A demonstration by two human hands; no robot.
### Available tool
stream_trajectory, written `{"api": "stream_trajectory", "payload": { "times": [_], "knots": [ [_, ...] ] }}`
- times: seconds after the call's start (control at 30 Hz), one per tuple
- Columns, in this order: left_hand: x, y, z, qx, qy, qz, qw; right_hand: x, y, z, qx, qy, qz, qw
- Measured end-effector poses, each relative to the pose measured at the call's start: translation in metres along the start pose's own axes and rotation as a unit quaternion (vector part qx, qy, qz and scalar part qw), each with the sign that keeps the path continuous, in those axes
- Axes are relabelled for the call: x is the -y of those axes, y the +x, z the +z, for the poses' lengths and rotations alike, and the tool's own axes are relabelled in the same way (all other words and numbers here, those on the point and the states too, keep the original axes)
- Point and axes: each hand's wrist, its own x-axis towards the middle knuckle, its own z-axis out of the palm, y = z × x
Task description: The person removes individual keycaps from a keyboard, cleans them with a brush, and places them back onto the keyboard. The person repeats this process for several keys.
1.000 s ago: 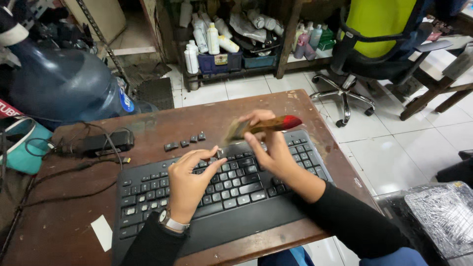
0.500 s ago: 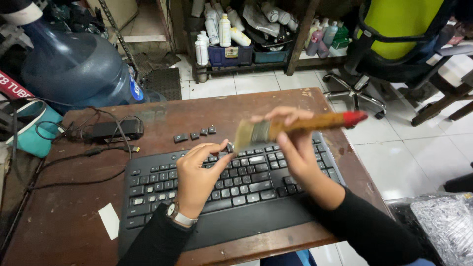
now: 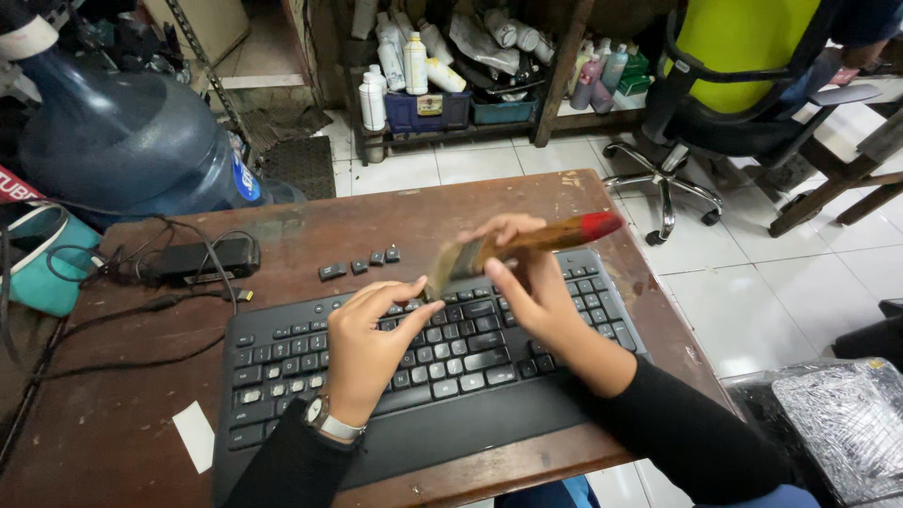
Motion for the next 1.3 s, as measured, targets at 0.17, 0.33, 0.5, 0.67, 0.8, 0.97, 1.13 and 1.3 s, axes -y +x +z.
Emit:
{"api": "stream_trajectory", "payload": {
  "times": [0.17,0.33,0.5,0.67,0.8,0.97,1.13,1.3],
  "knots": [
    [0.010,-0.003,-0.002,0.006,-0.001,-0.011,1.000,0.031,0.000,0.006,-0.002,0.057,-0.031,0.998],
    [0.005,-0.002,-0.002,0.019,0.000,-0.014,1.000,0.006,-0.001,0.001,0.016,0.082,-0.013,0.996],
    [0.005,0.000,-0.005,0.003,-0.016,-0.007,1.000,0.034,0.002,0.007,-0.034,0.097,0.020,0.995],
    [0.003,-0.006,-0.002,0.007,0.029,0.049,0.998,0.014,-0.001,-0.002,0.002,0.094,0.017,0.995],
    [0.000,-0.004,-0.004,0.005,0.036,0.041,0.998,0.025,0.000,-0.003,-0.029,0.164,-0.005,0.986],
    [0.002,-0.005,-0.003,0.015,0.042,0.036,0.998,0.018,0.002,-0.003,0.035,0.073,0.023,0.996],
    [0.003,-0.005,-0.002,0.015,0.040,0.037,0.998,0.021,-0.005,0.001,-0.026,0.095,-0.013,0.995],
    [0.007,-0.007,-0.001,0.032,0.032,-0.011,0.999,0.016,0.000,0.003,0.045,-0.033,-0.090,0.994]
  ]
}}
